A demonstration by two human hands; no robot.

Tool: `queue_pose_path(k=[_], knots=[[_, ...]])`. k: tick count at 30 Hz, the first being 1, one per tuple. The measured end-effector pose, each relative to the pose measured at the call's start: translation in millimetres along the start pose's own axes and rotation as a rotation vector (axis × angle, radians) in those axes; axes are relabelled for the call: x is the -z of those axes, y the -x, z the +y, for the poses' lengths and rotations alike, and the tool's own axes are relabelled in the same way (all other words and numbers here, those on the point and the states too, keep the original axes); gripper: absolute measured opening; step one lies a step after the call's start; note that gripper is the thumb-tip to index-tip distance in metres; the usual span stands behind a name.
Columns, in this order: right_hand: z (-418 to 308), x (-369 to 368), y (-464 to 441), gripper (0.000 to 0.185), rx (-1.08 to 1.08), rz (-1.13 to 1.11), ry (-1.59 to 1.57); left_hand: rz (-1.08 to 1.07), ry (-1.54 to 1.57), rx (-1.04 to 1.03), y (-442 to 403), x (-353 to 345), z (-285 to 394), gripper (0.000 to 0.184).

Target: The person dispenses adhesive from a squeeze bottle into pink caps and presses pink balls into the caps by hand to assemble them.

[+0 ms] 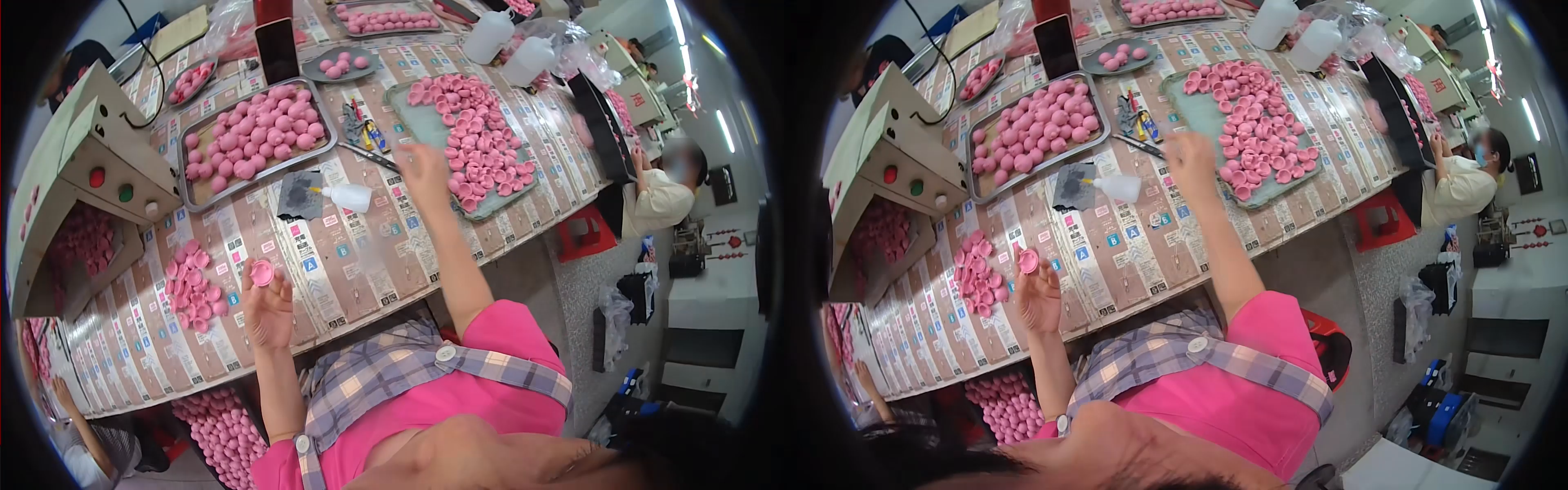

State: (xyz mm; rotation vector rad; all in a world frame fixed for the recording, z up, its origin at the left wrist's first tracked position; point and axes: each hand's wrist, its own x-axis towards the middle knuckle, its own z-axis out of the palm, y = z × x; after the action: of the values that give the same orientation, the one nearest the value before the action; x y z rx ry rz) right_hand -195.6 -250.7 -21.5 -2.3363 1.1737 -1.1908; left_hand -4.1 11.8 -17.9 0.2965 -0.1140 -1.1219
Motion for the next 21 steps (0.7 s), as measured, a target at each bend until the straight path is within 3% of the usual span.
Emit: queue_pose_path(k=[3, 5, 8, 11, 14, 18, 21], knots=[[67.1, 16.7, -49.9, 0.015, -0.079, 0.108, 0.151, 0.024, -0.002, -0.04, 1.1, 3.3, 2.0, 0.046], [98.8, 21.9, -72.3, 0.011, -0.035, 0.149, 0.49, 0.022, -0.001, -0.032, 2.4, 2.5, 1.4, 0.046], [124.3, 11.9, -84.0, 0.012, -0.124, -0.084, 0.746, 0.023, 0.0, -0.026, 0.2, 2.3, -0.8, 0.046], [126.5, 4.2, -84.8, 0.011, -0.036, -0.04, 0.84, 0.022, -0.009, -0.019, 0.2, 0.6, -1.4, 0.047], [99.1, 12.4, -77.7, 0.013, -0.022, -0.004, 0.634, 0.018, -0.048, -0.013, 0.4, -3.2, -1.5, 0.05], [-2.6, 16.7, -23.0, 0.024, -0.334, -0.303, -0.574, 0.064, -0.103, 0.014, -4.7, -9.2, -4.6, 0.054], [-63.8, 6.0, 41.2, 0.023, -0.336, -0.706, -0.65, 0.055, -0.106, 0.039, -5.4, -9.0, -10.1, 0.051]])
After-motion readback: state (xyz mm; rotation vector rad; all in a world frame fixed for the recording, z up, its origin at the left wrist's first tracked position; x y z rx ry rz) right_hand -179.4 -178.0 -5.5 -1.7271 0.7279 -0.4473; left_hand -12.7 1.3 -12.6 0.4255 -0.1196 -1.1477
